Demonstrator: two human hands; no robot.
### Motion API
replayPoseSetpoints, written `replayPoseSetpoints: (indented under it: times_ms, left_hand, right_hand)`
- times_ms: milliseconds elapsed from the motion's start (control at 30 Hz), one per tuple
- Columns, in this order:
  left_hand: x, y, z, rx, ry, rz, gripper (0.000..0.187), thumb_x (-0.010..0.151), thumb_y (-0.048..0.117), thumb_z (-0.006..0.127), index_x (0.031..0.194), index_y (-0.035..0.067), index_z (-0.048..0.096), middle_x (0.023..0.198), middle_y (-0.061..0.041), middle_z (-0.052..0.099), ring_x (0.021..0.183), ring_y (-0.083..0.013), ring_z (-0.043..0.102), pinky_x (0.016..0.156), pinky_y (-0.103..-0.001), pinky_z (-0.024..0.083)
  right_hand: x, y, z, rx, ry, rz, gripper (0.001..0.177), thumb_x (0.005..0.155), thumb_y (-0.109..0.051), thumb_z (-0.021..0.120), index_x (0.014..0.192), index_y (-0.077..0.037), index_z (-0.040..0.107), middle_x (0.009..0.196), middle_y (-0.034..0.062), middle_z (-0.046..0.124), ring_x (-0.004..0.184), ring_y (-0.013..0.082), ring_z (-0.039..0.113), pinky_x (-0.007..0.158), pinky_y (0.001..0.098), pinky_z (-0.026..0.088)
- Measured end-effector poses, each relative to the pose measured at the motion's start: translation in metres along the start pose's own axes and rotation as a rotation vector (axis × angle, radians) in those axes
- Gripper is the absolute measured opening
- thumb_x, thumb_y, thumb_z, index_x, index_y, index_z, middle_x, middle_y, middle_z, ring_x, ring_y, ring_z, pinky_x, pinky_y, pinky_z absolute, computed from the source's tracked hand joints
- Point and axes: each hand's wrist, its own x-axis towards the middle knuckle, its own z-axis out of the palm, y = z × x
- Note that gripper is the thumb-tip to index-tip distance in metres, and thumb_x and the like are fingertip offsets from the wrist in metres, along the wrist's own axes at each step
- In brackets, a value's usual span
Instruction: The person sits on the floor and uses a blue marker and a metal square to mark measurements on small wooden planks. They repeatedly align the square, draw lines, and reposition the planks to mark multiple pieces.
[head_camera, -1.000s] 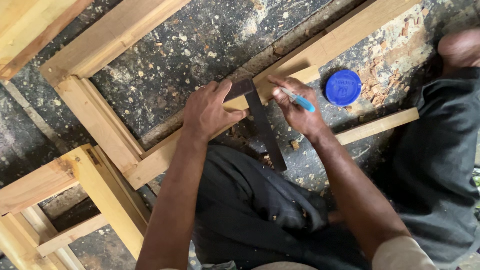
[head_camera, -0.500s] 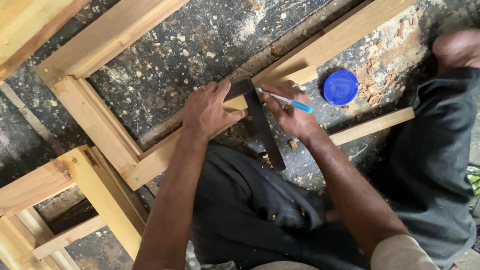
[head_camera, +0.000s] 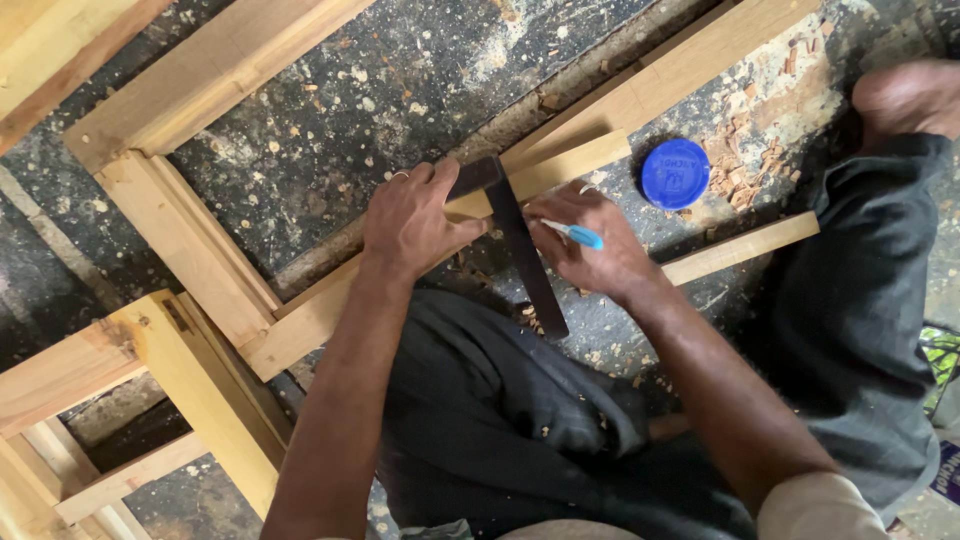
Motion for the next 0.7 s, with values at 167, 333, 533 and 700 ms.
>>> replayPoseSetpoints:
  times_ms: [167, 333, 533, 700]
  left_hand:
    - [0.0, 0.001, 0.0, 0.011, -0.018, -0.007, 0.084, 0.067, 0.057, 0.086, 0.131, 0.009, 0.061, 0.106, -0.017, 0.069, 0.096, -0.0373, 0.068, 0.084, -0.049, 0.054]
    - [-0.002, 0.002, -0.002, -0.006, -0.014, 0.001, 0.086, 0.067, 0.054, 0.086, 0.134, 0.008, 0.059, 0.106, -0.017, 0.068, 0.097, -0.0381, 0.068, 0.084, -0.05, 0.054]
    - [0.0, 0.004, -0.006, -0.021, -0.036, -0.021, 0.086, 0.067, 0.055, 0.087, 0.133, 0.008, 0.059, 0.104, -0.017, 0.068, 0.096, -0.038, 0.068, 0.084, -0.051, 0.053]
    - [0.0, 0.003, -0.004, -0.012, 0.007, -0.007, 0.087, 0.066, 0.056, 0.087, 0.133, 0.008, 0.06, 0.105, -0.018, 0.068, 0.096, -0.0392, 0.068, 0.084, -0.051, 0.053]
  right_hand:
    - [0.018, 0.016, 0.004, 0.047, -0.301, 0.415, 0.02, 0.096, -0.017, 0.06, 0.095, -0.001, 0.073, 0.075, 0.0165, 0.074, 0.056, 0.0248, 0.071, 0.049, 0.0403, 0.056]
    - [0.056, 0.044, 0.027, 0.097, -0.115, 0.318, 0.028, 0.102, -0.021, 0.06, 0.087, 0.001, 0.07, 0.068, 0.0143, 0.069, 0.053, 0.0193, 0.066, 0.05, 0.0349, 0.053]
    - [0.04, 0.036, 0.028, 0.225, -0.085, 0.475, 0.026, 0.102, -0.027, 0.061, 0.102, -0.004, 0.072, 0.07, 0.0118, 0.071, 0.051, 0.0173, 0.062, 0.043, 0.0356, 0.05]
    - [-0.002, 0.015, 0.018, 0.154, -0.057, 0.4, 0.025, 0.1, -0.025, 0.063, 0.109, -0.004, 0.073, 0.089, 0.0139, 0.076, 0.063, 0.0181, 0.073, 0.051, 0.0331, 0.059]
